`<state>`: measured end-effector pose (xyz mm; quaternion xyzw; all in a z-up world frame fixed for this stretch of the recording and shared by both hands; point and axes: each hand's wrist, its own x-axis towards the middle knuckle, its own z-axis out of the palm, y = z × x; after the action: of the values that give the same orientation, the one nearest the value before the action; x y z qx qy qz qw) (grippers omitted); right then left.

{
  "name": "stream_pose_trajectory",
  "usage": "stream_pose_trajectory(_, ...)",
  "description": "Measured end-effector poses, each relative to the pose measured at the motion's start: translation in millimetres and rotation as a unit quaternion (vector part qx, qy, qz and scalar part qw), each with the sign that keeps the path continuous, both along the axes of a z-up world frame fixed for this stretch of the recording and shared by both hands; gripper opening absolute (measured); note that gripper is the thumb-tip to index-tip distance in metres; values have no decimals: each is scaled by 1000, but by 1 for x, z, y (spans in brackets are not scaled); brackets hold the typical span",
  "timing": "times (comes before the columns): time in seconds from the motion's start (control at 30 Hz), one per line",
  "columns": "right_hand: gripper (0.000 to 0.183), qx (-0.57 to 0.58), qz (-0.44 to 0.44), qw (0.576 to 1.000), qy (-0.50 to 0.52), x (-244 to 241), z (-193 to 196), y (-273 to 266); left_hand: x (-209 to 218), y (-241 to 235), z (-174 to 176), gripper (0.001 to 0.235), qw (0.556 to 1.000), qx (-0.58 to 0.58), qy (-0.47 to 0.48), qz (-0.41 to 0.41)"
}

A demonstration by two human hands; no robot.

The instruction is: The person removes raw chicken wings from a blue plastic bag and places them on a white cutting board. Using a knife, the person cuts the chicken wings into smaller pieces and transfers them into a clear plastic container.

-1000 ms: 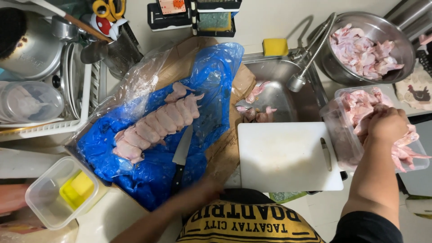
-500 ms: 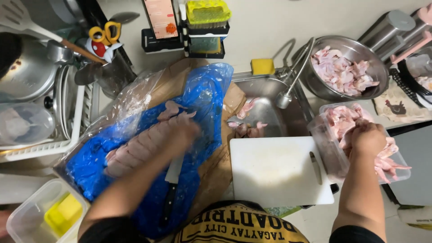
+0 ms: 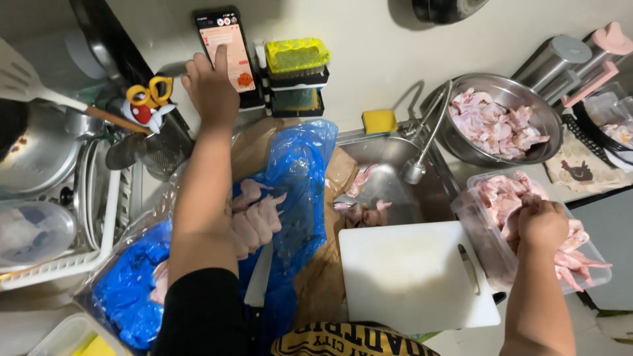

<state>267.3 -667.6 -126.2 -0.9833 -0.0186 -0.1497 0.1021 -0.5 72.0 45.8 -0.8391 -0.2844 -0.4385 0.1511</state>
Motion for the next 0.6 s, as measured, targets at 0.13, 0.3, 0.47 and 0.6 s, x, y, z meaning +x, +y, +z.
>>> stream_pose_trajectory(0.13, 39, -10, 14, 999, -29, 1, -7, -5, 18, 10, 2, 100, 999, -10, -31, -7)
stream_pose_trajectory(0.3, 41, 16, 3, 1000, 11, -2, 1, 1, 26, 11, 13, 108, 999, -39, 6, -5)
stream_pose_trajectory(0.47, 40, -11, 15, 999, -32, 4, -12, -7, 35, 18, 14, 112, 1000, -25, 11, -1)
stream_pose_trajectory(0.6, 39, 22, 6, 1000, -10, 3, -9, -5, 29, 9, 29, 111, 993, -105, 43, -23)
